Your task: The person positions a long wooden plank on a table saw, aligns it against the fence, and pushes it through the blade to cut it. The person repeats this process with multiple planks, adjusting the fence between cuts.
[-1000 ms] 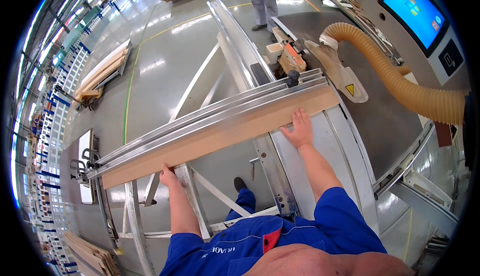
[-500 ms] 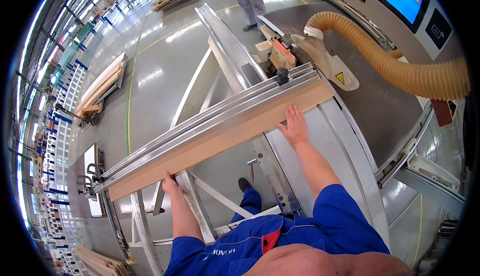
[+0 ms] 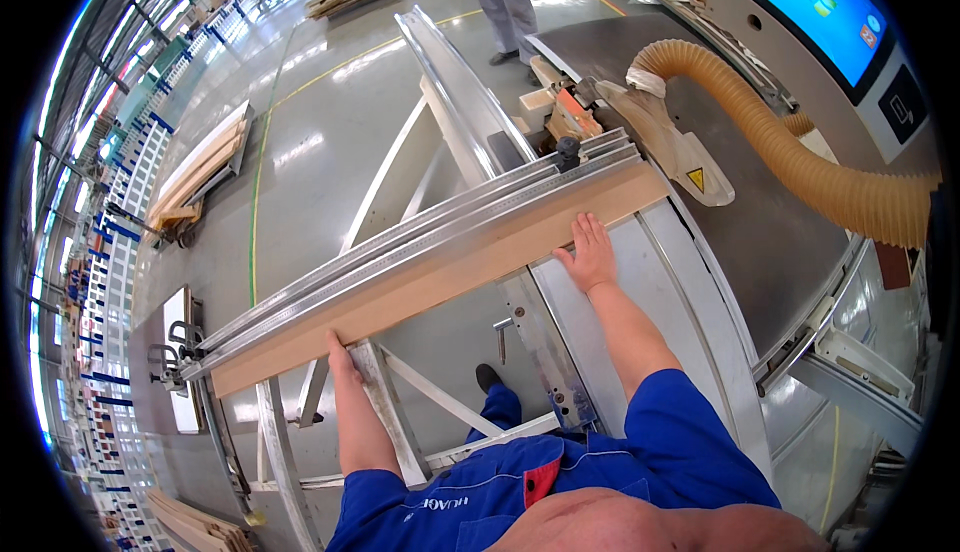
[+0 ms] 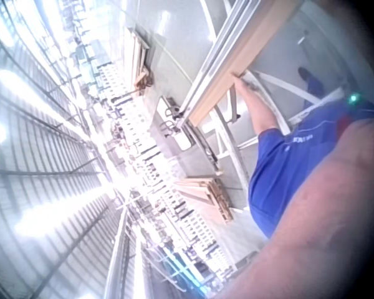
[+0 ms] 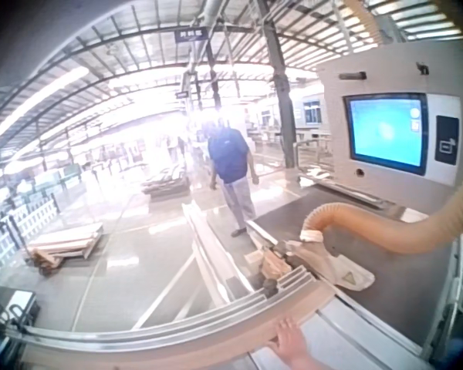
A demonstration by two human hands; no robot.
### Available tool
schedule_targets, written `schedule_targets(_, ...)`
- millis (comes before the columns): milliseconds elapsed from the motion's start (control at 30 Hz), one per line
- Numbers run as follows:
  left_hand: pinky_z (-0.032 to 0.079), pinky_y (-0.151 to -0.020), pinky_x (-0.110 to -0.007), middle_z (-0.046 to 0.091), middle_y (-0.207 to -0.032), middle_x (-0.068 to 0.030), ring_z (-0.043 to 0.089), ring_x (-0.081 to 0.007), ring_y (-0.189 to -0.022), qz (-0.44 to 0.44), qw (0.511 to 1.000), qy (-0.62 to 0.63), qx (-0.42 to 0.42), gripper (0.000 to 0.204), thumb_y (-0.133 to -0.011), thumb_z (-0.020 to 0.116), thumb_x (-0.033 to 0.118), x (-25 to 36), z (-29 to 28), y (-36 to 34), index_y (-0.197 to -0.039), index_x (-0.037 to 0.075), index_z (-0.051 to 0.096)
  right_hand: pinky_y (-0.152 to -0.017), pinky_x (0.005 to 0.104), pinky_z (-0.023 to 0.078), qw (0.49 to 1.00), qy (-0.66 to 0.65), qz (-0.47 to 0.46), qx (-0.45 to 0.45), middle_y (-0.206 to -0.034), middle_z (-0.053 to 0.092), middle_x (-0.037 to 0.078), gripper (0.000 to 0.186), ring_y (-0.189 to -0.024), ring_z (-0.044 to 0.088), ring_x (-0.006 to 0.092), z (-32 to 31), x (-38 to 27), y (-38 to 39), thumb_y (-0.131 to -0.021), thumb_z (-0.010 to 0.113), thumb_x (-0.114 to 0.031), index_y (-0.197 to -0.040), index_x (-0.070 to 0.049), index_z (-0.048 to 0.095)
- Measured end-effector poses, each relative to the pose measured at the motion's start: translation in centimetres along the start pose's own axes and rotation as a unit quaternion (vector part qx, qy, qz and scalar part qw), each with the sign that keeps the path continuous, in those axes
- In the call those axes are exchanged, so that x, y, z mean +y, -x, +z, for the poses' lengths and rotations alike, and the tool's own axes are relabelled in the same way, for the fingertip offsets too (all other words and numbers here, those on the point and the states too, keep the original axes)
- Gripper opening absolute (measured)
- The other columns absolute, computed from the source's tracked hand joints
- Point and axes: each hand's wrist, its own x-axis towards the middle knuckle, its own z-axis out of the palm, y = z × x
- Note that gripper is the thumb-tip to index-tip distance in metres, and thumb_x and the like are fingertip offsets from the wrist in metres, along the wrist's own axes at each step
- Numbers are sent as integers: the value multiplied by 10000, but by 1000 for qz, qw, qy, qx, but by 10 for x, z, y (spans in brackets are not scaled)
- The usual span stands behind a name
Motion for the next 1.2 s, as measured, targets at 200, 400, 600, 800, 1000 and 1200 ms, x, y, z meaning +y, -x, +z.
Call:
schedule_targets(200, 431, -1105, -474, 577, -1459, -162, 574, -302, -1296, 19, 998, -60, 1, 858, -982, 543, 689, -3, 1, 2, -1500, 6, 503, -1295, 469, 211, 1000, -16, 6, -1, -1632, 404, 165, 781, -1550, 293, 336, -3, -3, 1, -947, 659, -512, -1514, -9, 469)
schedule_targets(400, 469, -1055, -431, 642, -1367, -169, 638, -283, -1193, 29, 996, -79, 13, 878, -968, 571, 702, -11, -4, -4, -1421, -50, 574, -1282, 485, 238, 1000, -18, -9, 22, -1629, 408, 167, 789, -1543, 306, 349, -2, -3, 2, -932, 683, -500, -1509, -6, 471)
schedule_targets(600, 499, -990, -411, 703, -1272, -231, 674, -311, -1162, 129, 979, -152, 47, 903, -962, 565, 695, -10, 2, 9, -1292, -141, 646, -1273, 492, 251, 1000, -16, -4, 15, -1619, 427, 169, 793, -1539, 319, 349, -2, -4, 1, -926, 685, -508, -1501, 0, 483)
schedule_targets(800, 492, -994, -437, 709, -1229, -288, 667, -369, -1186, 106, 957, -257, 81, 900, -967, 542, 696, 6, 5, 38, -1217, -158, 677, -1260, 497, 272, 999, 4, -14, 34, -1610, 442, 171, 786, -1530, 339, 353, 2, -4, 1, -915, 706, -501, -1480, 8, 507)
schedule_targets(1000, 490, -999, -446, 704, -1237, -287, 666, -383, -1189, 144, 960, -234, 59, 875, -972, 539, 684, 17, 5, 58, -1229, -142, 674, -1241, 488, 308, 997, 11, -31, 64, -1587, 471, 184, 760, -1505, 381, 364, 7, -2, 0, -895, 741, -455, -1455, 17, 536)
schedule_targets(1200, 478, -1030, -449, 698, -1238, -302, 652, -404, -1214, 95, 960, -255, 59, 871, -974, 541, 676, 17, 1, 56, -1232, -145, 669, -1231, 487, 329, 996, 26, -43, 69, -1560, 494, 213, 727, -1482, 406, 394, 5, -3, 2, -891, 750, -416, -1432, 31, 558)
